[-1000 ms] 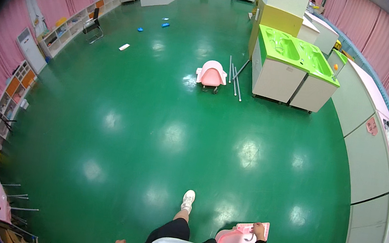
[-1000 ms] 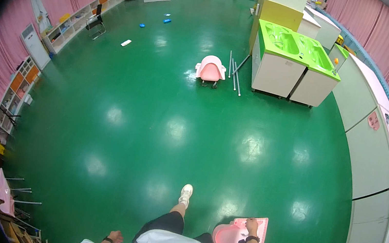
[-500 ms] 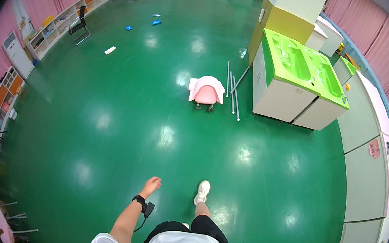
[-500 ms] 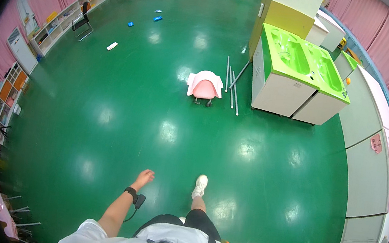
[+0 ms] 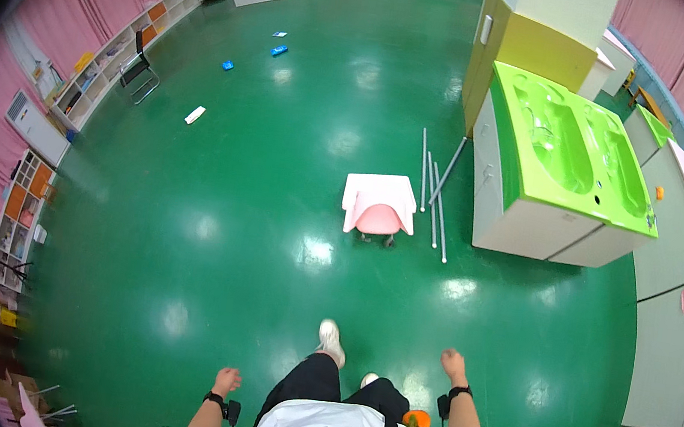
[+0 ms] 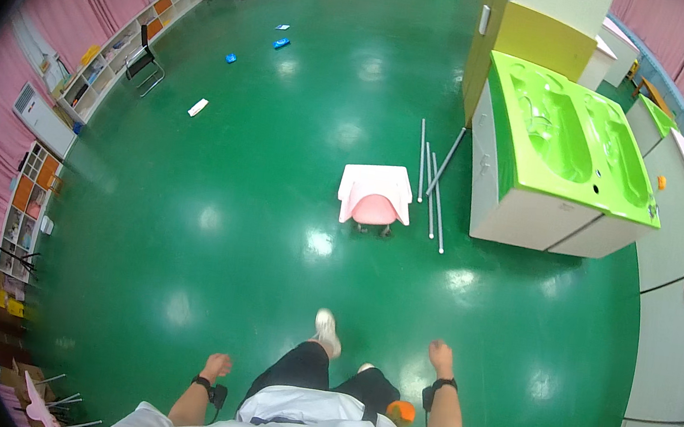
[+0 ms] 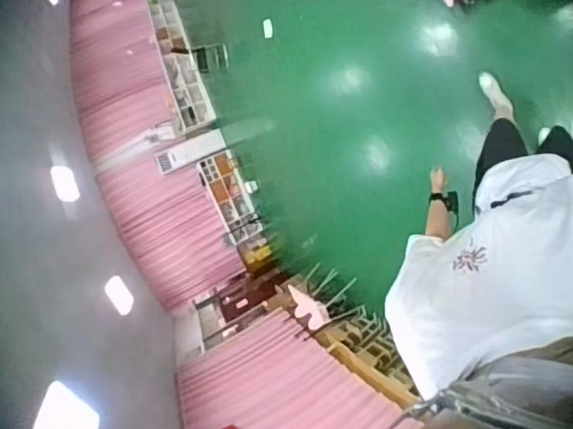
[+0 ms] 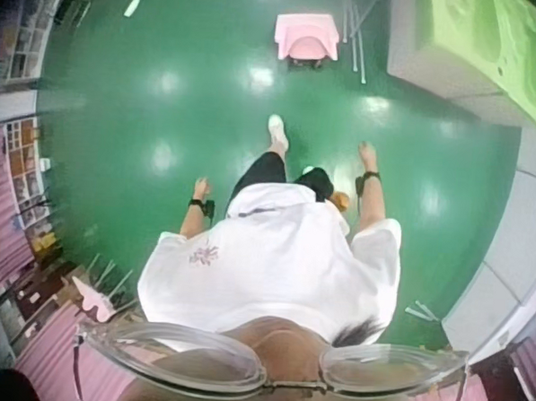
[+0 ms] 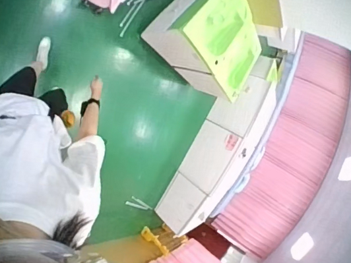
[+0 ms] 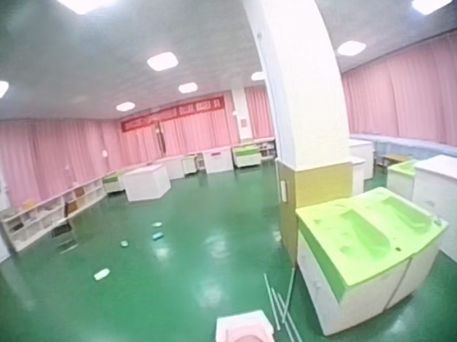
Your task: The person assembles pink plastic high chairs by inserting metal legs into the base of each seat and pushing them into place.
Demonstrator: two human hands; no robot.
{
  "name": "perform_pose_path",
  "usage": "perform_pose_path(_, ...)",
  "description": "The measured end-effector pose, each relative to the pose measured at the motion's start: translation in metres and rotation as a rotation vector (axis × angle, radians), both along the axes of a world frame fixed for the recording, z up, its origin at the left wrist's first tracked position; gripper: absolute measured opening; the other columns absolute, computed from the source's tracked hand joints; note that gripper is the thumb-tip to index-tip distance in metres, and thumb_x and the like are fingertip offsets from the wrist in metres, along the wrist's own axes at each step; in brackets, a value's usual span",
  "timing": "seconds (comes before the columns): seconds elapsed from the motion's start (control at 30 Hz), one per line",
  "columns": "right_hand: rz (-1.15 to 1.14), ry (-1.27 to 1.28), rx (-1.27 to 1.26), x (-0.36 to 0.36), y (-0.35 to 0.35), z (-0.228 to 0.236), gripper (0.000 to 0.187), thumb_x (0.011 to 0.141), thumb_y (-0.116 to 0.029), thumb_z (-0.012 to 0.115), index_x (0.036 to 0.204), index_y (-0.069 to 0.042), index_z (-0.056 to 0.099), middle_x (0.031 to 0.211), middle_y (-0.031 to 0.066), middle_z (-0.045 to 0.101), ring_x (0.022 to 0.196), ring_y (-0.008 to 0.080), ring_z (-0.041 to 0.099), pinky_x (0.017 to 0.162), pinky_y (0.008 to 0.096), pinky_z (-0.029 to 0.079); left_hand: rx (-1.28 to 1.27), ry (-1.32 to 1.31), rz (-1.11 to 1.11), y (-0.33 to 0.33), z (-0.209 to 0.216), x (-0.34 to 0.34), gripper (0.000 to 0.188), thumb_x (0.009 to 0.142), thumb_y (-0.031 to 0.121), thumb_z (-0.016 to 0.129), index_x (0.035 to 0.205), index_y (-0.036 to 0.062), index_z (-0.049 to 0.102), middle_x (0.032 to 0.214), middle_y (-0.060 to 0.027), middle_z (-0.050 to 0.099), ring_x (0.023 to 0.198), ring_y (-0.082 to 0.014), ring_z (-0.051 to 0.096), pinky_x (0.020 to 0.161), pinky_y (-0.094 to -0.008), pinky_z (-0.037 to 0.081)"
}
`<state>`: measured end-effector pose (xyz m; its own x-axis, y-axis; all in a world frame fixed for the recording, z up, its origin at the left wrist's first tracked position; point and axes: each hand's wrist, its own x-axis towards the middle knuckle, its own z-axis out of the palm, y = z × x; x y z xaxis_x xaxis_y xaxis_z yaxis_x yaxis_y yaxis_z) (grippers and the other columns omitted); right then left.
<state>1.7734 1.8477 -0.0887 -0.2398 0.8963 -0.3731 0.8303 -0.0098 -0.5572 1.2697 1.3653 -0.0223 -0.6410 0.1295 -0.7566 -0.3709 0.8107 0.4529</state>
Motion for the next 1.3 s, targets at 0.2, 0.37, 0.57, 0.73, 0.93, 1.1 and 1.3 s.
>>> perform_pose_path(0.2, 0.014, -0.072, -0.053, -0.073, 0.067, 0.02, 0.031, 0.084, -0.027, 0.051, 0.102, -0.007, 0.066, 0.094, 0.018, 0.068, 0.091, 0.035, 0.065, 0.083, 0.0418, 0.051, 0.172, 0.103, 0.313, 0.013, -0.02, -0.035, 0.018, 0.085, 0.019, 0.052, 0.08, 0.0029, 0.059, 0.064, -0.0059, 0.059, 0.054, -0.018, 0.055, 0.046, -0.0328, 0.042)
perform_pose_path(0.37, 0.174, -0.221, -0.233, -0.108, 0.07, 0.029, 0.031, 0.084, -0.027, 0.052, 0.104, -0.007, 0.065, 0.091, 0.0149, 0.07, 0.089, 0.0299, 0.066, 0.081, 0.0389, 0.052, 0.266, 0.138, 0.169, 0.128, -0.004, -0.121, 0.017, 0.087, 0.016, 0.05, 0.086, 0.0017, 0.059, 0.071, -0.0067, 0.061, 0.059, -0.0167, 0.056, 0.05, -0.0299, 0.044)
perform_pose_path(0.57, 0.019, -0.124, -0.22, -0.101, 0.065, 0.014, 0.03, 0.085, -0.028, 0.052, 0.098, -0.005, 0.066, 0.085, 0.013, 0.07, 0.08, 0.026, 0.067, 0.074, 0.0372, 0.052, 0.445, 0.261, -0.075, 0.277, 0.047, -0.214, 0.024, 0.094, 0.019, 0.051, 0.105, 0.0011, 0.062, 0.087, -0.0074, 0.065, 0.073, -0.0125, 0.06, 0.065, -0.0268, 0.048)
perform_pose_path(0.73, 0.136, -0.261, -0.337, -0.128, 0.049, -0.027, 0.026, 0.084, -0.025, 0.053, 0.091, -0.004, 0.067, 0.077, 0.0111, 0.069, 0.071, 0.0271, 0.067, 0.07, 0.0384, 0.052, 0.451, 0.319, -0.108, 0.313, 0.084, -0.283, 0.022, 0.096, 0.019, 0.051, 0.105, 0.003, 0.063, 0.087, -0.006, 0.066, 0.074, -0.012, 0.06, 0.066, -0.0257, 0.048)
perform_pose_path(0.93, 0.287, -0.326, -0.31, -0.183, 0.099, -0.071, 0.023, 0.085, -0.022, 0.049, 0.084, -0.009, 0.067, 0.076, 0.0107, 0.068, 0.077, 0.0273, 0.067, 0.073, 0.0398, 0.052, 0.24, 0.237, -0.077, 0.271, 0.088, -0.355, 0.021, 0.095, 0.02, 0.051, 0.104, 0.0041, 0.061, 0.084, -0.0053, 0.065, 0.065, -0.0117, 0.06, 0.055, -0.025, 0.045)
perform_pose_path(1.1, -0.234, 0.078, -0.363, -0.332, 0.184, 0.002, 0.03, 0.086, -0.024, 0.049, 0.094, -0.001, 0.065, 0.079, 0.0114, 0.069, 0.068, 0.0225, 0.067, 0.064, 0.0355, 0.052, 0.134, 0.241, 0.02, 0.272, 0.121, -0.444, 0.023, 0.094, 0.018, 0.046, 0.105, 0.0038, 0.061, 0.085, -0.006, 0.065, 0.062, -0.0126, 0.06, 0.054, -0.0252, 0.045)
perform_pose_path(1.3, -0.333, -0.05, -0.174, -0.341, 0.239, 0.034, 0.028, 0.085, -0.024, 0.052, 0.098, -0.003, 0.064, 0.077, 0.011, 0.068, 0.069, 0.0221, 0.066, 0.066, 0.0348, 0.052, 0.138, 0.207, -0.13, 0.396, 0.095, -0.547, 0.028, 0.094, 0.022, 0.047, 0.109, 0.0023, 0.06, 0.088, -0.0082, 0.066, 0.064, -0.0144, 0.061, 0.055, -0.0256, 0.047)
